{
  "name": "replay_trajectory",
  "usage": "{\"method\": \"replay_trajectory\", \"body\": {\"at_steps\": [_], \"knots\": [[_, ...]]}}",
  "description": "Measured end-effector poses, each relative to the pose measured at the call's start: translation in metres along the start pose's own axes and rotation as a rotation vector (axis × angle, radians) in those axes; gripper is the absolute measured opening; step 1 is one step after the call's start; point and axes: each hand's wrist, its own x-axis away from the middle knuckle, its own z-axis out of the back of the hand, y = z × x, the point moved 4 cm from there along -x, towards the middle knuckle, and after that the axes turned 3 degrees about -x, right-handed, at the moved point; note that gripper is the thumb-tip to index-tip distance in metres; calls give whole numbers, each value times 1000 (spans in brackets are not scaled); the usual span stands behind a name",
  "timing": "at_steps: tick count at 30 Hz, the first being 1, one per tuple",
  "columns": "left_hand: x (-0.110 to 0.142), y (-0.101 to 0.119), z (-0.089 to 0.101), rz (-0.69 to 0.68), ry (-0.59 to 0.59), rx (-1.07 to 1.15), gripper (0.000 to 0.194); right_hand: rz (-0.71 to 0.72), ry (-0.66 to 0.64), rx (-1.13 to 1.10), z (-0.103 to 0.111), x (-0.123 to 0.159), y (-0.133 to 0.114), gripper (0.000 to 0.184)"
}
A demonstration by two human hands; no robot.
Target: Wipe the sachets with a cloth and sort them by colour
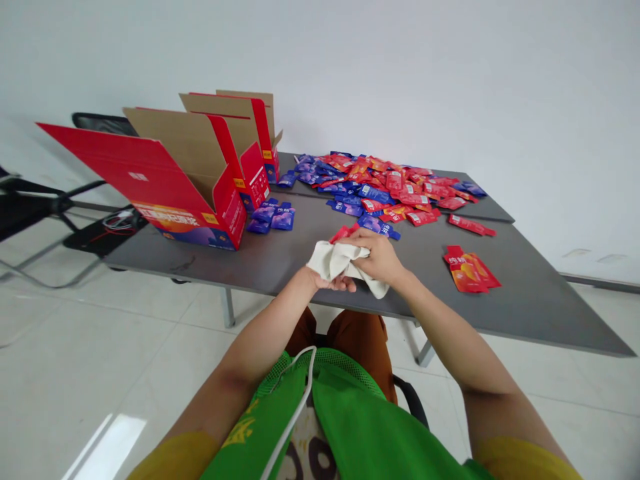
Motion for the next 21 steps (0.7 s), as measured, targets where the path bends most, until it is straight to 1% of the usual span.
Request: {"method": "replay_trajectory", "body": {"at_steps": [2,3,5,8,11,14,16,18,21], "knots": [[5,-4,-6,131,-110,3,43,-134,103,136,5,-5,10,46],[7,-5,-9,157,-162,31,42,-210,129,216,8,-8,16,44],[7,-3,-15,115,-215,127,36,-362,136,371,10,-14,27,39],[5,2,-17,-30,-179,268,30,-547,67,532,6,-18,47,32],[7,7,-14,-124,-67,326,33,-668,5,629,3,-13,61,28],[20,12,-12,-144,89,307,29,-720,-20,694,2,0,62,28],[32,19,-16,-190,158,221,23,-705,-46,717,-1,11,54,26],[43,29,-26,-278,181,75,19,-656,-56,740,-8,21,42,26],[50,48,-51,-396,209,-167,12,-578,-30,780,-22,35,22,31]]}}
